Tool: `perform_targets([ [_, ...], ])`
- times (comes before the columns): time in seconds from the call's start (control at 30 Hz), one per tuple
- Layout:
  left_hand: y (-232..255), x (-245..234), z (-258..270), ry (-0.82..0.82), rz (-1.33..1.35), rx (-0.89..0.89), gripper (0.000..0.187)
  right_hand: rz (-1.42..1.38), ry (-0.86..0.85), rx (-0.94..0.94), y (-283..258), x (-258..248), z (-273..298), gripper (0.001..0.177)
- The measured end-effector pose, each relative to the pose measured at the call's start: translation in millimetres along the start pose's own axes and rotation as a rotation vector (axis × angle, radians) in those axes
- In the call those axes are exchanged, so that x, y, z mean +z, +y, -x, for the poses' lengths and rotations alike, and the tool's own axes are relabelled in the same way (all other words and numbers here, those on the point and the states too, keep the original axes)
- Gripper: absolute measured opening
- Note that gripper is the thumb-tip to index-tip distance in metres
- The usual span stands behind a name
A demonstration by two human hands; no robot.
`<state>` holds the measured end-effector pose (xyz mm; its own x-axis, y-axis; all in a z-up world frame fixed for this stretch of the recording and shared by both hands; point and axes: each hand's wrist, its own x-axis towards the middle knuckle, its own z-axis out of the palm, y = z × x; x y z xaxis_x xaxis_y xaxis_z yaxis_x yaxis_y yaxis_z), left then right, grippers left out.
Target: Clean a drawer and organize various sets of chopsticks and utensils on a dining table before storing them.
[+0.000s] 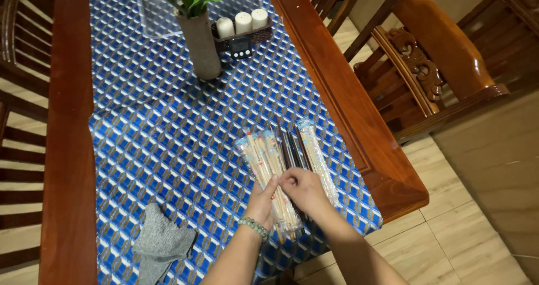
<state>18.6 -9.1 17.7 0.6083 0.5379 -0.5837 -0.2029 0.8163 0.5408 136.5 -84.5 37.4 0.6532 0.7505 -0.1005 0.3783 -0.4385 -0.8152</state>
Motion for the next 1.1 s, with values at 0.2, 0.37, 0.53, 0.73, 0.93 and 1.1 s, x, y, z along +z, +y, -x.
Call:
perform_targets([
  [0.2, -17.4, -12.7, -26.6, -0.085, -0.069, 0.068, 0.049, -0.197, -0.106, 0.187, 31.3, -28.8, -17.6, 0.023],
  [0.37, -18.6, -0.4, -26.1, -0.12, -0.122, 0.071, 0.049, 0.397, 0.255, 0.047, 49.5, -57.5, -22.6, 0.039],
  [0.53, -16.0, 7.9, -22.3, -0.119, -0.117, 0.071, 0.056, 0.465, 0.185, 0.139, 79.2, -56.8, -31.0, 0.057],
  [0.73, -8.0, 14.4, -16.3, -0.064, -0.197, 0.01, 0.056, 0.405, 0.225, 0.236, 109.7, -62.9, -39.1, 0.041],
  [0.93, -14.7, 6.4, -26.1, -0.067, -0.169, 0.035, 0.058, -0.08, 0.24, 0.357, 135.2, -59.9, -45.7, 0.03],
  [1.1, -22.8, 8.9, -32.8, -0.066, -0.197, 0.115, 0.058, -0.635, 0.064, 0.445, 59.9, -49.2, -31.6, 0.026],
])
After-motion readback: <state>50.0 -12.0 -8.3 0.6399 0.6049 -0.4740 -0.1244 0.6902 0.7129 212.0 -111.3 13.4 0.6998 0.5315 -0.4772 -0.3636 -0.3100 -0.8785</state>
